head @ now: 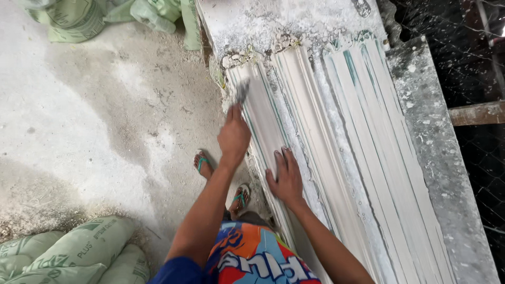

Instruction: The person uses a scraper to remove residue from the surface of stacked white mold pieces. They work methodically along the length of each piece, scraping off excess material and occasionally adjusting their grip.

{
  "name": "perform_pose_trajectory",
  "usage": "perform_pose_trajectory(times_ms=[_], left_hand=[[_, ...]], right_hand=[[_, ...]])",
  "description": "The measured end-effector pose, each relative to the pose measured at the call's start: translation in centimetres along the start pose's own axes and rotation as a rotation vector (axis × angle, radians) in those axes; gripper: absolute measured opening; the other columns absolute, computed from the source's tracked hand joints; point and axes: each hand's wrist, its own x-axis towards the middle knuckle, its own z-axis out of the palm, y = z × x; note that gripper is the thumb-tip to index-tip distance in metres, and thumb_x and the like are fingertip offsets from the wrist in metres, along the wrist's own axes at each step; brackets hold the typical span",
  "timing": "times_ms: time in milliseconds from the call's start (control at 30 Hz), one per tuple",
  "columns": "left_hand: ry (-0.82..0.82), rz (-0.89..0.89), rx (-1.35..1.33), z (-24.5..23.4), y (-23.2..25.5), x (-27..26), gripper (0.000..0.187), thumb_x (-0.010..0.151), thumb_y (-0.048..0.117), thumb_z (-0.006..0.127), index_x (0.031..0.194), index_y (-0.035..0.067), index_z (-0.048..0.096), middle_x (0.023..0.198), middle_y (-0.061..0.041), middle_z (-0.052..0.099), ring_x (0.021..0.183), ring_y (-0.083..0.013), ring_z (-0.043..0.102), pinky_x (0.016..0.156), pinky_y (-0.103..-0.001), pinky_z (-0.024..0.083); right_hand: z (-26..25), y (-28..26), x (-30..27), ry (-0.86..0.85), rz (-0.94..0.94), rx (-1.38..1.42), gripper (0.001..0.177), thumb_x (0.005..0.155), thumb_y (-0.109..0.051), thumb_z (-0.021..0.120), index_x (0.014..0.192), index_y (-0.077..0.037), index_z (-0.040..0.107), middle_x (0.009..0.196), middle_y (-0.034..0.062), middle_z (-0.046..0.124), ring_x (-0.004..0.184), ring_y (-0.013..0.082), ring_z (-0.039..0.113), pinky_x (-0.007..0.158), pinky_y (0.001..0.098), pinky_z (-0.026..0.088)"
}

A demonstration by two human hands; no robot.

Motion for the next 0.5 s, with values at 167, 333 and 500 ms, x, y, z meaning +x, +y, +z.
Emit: perform_pose_trajectory(times_ms=[167, 333, 500], left_hand=[[0.028, 0.06, 0.025, -3.2, 0.0, 4.2, 0.046, 0.106, 0.013, 0.047, 0.151, 0.009, 0.045, 0.149, -0.016, 0.053, 0.095, -0.0433, 0.073, 0.072, -0.057, 0.065], [-0.068, 0.056, 0.058, -1.6, -2.5, 3.8, 0.049, 0.107, 0.016, 0.045, 0.155, 0.012, 0.043, 0.154, -0.014, 0.05, 0.091, -0.0449, 0.073, 0.068, -0.058, 0.066], [-0.015, 0.141, -0.217, -10.0, -1.1, 7.2, 0.046, 0.106, 0.014, 0.052, 0.152, 0.008, 0.049, 0.136, -0.019, 0.063, 0.106, -0.0388, 0.073, 0.081, -0.047, 0.066]], right_hand=[[-0.5, -0.4, 0.5, 0.007, -0.006, -0.024, 0.061, 0.091, -0.031, 0.067, 0.145, -0.006, 0.053, 0.147, 0.0237, 0.048, 0.14, 0.0474, 0.047, 0.114, 0.0549, 0.042], [0.0, 0.0, 0.0, 0.032, 0.001, -0.052, 0.062, 0.089, -0.033, 0.069, 0.144, -0.007, 0.054, 0.145, 0.0227, 0.05, 0.139, 0.0468, 0.049, 0.114, 0.0546, 0.044], [0.4, 0.2, -0.5, 0.016, 0.039, -0.071, 0.062, 0.088, -0.034, 0.071, 0.143, -0.01, 0.055, 0.146, 0.0205, 0.051, 0.14, 0.0442, 0.049, 0.116, 0.0522, 0.043]])
